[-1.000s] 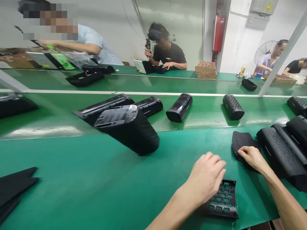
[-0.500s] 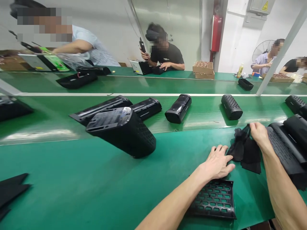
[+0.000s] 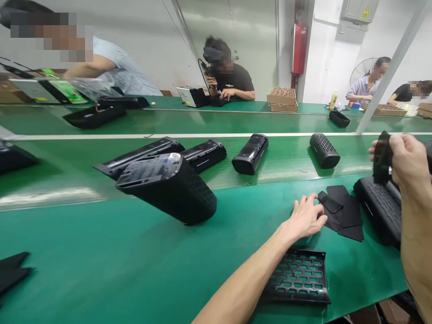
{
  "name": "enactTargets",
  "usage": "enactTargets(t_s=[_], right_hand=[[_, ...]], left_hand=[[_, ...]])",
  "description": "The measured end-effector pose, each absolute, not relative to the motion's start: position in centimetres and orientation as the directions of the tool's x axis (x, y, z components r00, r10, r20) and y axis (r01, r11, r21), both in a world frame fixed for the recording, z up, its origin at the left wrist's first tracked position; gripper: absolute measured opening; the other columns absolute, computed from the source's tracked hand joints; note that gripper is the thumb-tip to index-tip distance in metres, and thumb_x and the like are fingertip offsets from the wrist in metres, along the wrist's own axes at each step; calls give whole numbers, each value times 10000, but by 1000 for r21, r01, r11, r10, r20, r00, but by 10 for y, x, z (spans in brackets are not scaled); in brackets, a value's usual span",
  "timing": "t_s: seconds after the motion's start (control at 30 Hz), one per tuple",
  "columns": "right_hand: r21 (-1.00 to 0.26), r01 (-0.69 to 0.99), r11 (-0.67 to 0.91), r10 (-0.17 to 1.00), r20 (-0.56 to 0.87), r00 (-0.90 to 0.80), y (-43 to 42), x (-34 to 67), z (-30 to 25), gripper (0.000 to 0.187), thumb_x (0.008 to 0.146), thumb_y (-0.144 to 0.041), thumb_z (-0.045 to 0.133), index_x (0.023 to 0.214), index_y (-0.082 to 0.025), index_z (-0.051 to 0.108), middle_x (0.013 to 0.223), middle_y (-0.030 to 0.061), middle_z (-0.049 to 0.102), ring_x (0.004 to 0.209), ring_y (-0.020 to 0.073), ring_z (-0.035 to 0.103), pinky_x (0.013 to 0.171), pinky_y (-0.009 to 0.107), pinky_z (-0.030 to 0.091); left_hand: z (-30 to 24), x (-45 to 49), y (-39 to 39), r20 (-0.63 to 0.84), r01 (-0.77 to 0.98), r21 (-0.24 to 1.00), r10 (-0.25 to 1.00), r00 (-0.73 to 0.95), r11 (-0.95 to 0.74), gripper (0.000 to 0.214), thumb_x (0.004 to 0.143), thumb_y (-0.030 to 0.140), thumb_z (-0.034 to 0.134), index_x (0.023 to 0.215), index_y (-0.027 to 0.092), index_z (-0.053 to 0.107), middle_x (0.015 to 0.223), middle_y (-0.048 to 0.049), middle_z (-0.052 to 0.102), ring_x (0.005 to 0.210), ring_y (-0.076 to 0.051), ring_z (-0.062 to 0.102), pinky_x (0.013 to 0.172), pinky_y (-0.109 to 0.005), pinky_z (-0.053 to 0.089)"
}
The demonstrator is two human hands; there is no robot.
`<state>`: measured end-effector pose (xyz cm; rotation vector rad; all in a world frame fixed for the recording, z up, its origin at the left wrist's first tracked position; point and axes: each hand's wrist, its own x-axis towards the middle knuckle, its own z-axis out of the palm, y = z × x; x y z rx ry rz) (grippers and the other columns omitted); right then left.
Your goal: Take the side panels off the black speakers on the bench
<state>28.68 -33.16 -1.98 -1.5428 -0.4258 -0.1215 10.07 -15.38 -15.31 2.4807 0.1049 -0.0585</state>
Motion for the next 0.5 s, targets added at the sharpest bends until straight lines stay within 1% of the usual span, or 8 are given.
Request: enactTargets(t_s=[0.03,0.1,0.17,0.2,0.27,0.33,0.4,0.5], right_hand=[[-952,301,52,231,305,924,-332,266,-27,412,857,-578,798,911,-228,586,911,58,779,724,221,746,634,359,637],[-990,101,96,397,132,908,-328,221,-48,522,753,-658,875,860,-220,610,935,82,796,740,253,760,638,397,653],[-986,-146,82,549,-77,832,-320,183,-73,536,708,-662,918,846,-212,661,900,71,789,722,233,742,655,372,641],[-969,-240,66,604,-152,783,-316,167,-86,528,706,-656,927,838,-207,682,862,60,778,702,217,723,649,346,624],[-930,-362,61,658,-235,715,-308,147,-108,504,712,-632,939,814,-194,711,782,38,743,673,181,677,640,295,582],[-890,-449,72,660,-295,691,-304,137,-124,496,686,-599,969,781,-181,720,726,21,713,640,149,630,607,253,543],[-834,-549,54,655,-385,650,-304,131,-137,485,653,-557,999,773,-176,723,719,15,711,606,130,606,567,234,519],[-731,-682,-28,668,-521,531,-309,124,-147,473,643,-530,998,806,-188,715,746,29,730,617,165,654,567,270,555]], left_hand=[[-151,97,-150,-42,82,708,74,996,-702,292,959,370,598,1178,218,718,1538,-165,514,1374,-373,511,1142,-613,411],[-147,84,-144,-9,29,928,57,998,-372,624,871,423,749,1439,250,554,1599,-165,473,1411,-336,514,1163,-538,426],[-145,66,-141,-4,4,1000,-2,1000,10,1020,709,442,914,1568,253,399,1572,-182,522,1400,-324,547,1149,-481,440],[-145,56,-139,-28,32,993,-31,999,115,1061,665,436,948,1559,239,412,1499,-181,594,1342,-319,593,1108,-458,463],[-147,35,-137,-119,121,976,-24,993,181,793,677,424,936,1357,184,608,1176,-123,749,1069,-261,692,945,-379,506],[-151,16,-134,-218,205,959,49,975,196,453,713,431,885,1029,154,714,837,-36,730,775,-174,644,759,-300,474],[-154,-1,-128,-281,242,941,146,948,237,355,704,430,856,863,151,703,684,12,654,635,-120,545,653,-257,412],[-154,-21,-121,-334,284,932,232,913,224,337,701,424,831,840,147,700,618,43,579,575,-92,453,581,-229,339]])
